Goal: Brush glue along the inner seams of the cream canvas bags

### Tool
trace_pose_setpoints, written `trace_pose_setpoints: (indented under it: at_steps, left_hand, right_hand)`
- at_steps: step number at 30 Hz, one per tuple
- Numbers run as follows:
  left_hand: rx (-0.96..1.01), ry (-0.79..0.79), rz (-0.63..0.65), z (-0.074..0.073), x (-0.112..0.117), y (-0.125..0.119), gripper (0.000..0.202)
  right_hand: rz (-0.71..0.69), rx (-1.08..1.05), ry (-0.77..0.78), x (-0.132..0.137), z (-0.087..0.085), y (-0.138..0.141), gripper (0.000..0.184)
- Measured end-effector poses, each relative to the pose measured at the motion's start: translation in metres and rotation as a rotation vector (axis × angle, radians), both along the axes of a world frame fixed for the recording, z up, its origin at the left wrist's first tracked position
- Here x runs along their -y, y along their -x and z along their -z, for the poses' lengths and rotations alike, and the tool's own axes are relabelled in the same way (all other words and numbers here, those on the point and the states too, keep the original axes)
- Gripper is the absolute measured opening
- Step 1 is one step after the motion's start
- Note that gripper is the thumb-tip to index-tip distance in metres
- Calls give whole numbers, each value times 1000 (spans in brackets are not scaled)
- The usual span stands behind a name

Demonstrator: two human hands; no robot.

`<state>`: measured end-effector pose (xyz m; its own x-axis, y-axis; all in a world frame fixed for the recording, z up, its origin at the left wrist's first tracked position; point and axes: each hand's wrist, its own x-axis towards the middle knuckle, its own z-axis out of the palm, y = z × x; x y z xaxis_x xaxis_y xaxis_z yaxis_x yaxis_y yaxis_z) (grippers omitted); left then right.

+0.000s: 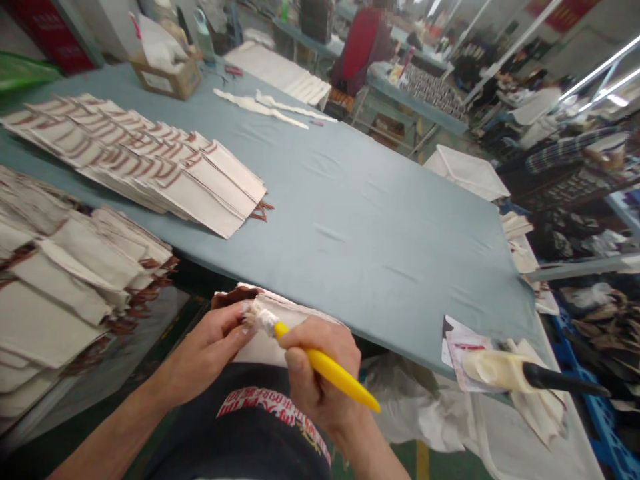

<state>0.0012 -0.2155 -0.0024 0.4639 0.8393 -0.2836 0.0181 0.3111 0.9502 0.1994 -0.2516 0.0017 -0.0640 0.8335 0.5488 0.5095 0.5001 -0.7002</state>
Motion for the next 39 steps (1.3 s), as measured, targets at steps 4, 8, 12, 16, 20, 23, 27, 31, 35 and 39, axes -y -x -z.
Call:
trace_pose_setpoints:
  at_steps: [4,8,12,16,20,23,27,31,35,39]
  left_hand:
    - [-31,4,-77,2,-2,5,32]
    - [13,49,-139,3,-7,6,32]
    - [-56,25,-216,0,-17,-1,30]
    - [-118,-52,-240,-2,-29,-14,30]
    - [-352,-326,-294,3,-40,-29,28]
    - [-483,-552,-353,9,-48,-40,29]
    - [-625,-763,-419,13,-57,-58,27]
    - [-693,-850,-429,8,-66,-76,27]
    - [-667,-838,-439,1,-74,-87,28]
    - [-659,-840,-430,0,-82,-89,28]
  right_hand:
    - [-30,62,-109,-27,-5,12,17]
    - [-83,4,-104,-44,-9,14,18]
    - [-210,-12,-94,-64,-2,7,22]
    - [-113,-72,-86,-98,14,-10,12]
    - [-88,-247,5,-126,14,-29,17]
    - [-42,-442,149,-140,6,-40,27]
    - [-63,-536,336,-153,2,-53,36]
    - [-184,-604,538,-160,0,-60,40]
    - [-335,-700,588,-163,-4,-60,37]
    - [-409,-725,597,-166,-8,-57,33]
